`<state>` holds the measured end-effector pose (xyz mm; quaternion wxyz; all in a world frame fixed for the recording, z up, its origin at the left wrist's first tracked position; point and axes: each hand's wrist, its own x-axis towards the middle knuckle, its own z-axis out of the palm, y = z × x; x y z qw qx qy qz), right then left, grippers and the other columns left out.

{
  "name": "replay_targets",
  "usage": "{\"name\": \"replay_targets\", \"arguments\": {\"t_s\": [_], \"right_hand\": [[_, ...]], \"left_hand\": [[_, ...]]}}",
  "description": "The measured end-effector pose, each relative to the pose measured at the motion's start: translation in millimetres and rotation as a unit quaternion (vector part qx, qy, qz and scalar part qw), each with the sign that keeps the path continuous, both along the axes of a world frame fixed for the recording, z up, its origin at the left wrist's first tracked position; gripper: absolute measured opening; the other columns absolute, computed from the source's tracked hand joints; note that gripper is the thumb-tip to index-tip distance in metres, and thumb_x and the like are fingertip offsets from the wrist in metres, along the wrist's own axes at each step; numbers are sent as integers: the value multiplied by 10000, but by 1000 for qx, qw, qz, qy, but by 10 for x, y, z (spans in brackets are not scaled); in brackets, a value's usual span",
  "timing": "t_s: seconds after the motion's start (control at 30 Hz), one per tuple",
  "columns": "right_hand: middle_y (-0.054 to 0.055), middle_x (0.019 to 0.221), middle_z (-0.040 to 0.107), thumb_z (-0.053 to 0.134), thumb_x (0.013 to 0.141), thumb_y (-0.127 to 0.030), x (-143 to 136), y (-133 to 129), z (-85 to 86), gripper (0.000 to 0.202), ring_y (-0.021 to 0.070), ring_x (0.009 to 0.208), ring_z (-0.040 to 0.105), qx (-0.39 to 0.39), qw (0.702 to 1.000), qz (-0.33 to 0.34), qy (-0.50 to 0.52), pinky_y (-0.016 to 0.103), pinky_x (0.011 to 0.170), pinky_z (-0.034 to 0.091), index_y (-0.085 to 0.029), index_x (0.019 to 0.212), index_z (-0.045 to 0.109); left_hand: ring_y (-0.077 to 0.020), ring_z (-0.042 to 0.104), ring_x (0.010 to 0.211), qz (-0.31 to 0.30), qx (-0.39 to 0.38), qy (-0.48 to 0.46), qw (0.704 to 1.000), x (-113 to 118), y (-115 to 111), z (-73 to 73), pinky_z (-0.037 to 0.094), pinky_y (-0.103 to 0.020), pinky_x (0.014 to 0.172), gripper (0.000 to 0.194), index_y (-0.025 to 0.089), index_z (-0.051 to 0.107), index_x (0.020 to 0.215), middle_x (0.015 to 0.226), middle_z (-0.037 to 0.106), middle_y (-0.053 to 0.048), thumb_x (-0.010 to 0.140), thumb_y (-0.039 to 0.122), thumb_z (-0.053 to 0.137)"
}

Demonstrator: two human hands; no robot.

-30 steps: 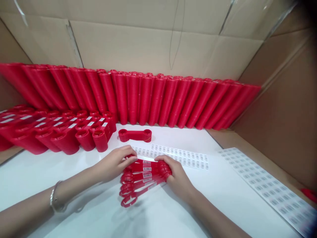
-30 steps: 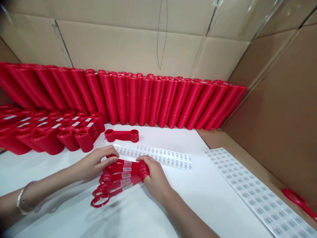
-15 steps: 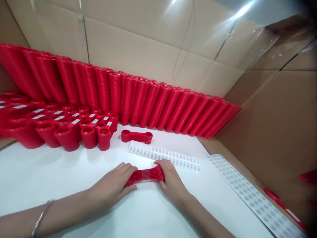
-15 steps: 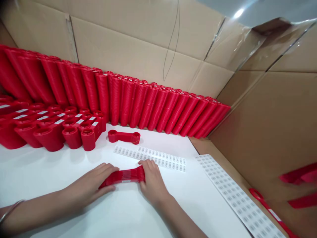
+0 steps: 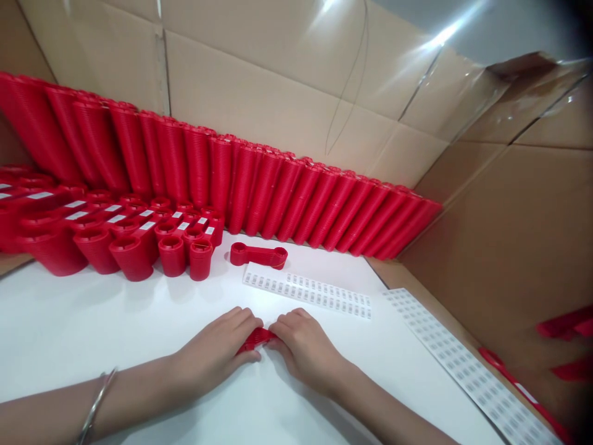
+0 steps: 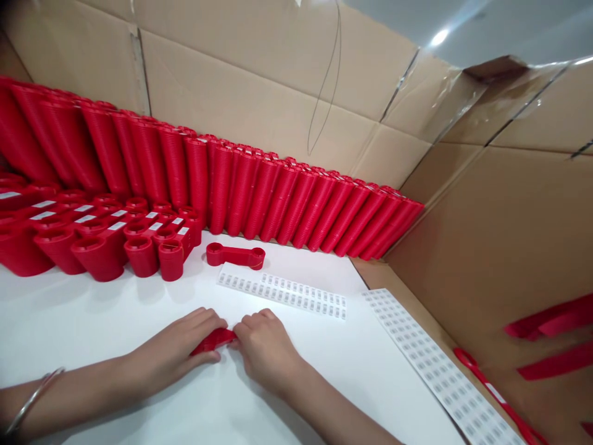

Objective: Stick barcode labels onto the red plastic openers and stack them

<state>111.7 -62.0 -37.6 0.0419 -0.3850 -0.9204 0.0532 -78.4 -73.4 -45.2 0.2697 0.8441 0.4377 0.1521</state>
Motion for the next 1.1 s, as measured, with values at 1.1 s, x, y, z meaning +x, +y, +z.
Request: {"name": "replay_targets", "arguments": {"t_s": [1.1], "right_hand": [[83, 1072, 611, 504, 800, -154, 584, 1550, 317, 227, 155, 951, 553, -32, 976, -181, 120, 236, 798, 410, -133, 1000, 610]], "left_hand": [[-166, 596, 791, 3, 1, 354, 935, 329, 1794, 511, 489, -310, 688, 249, 140, 582, 986, 930, 619, -54, 823, 327, 555]]}}
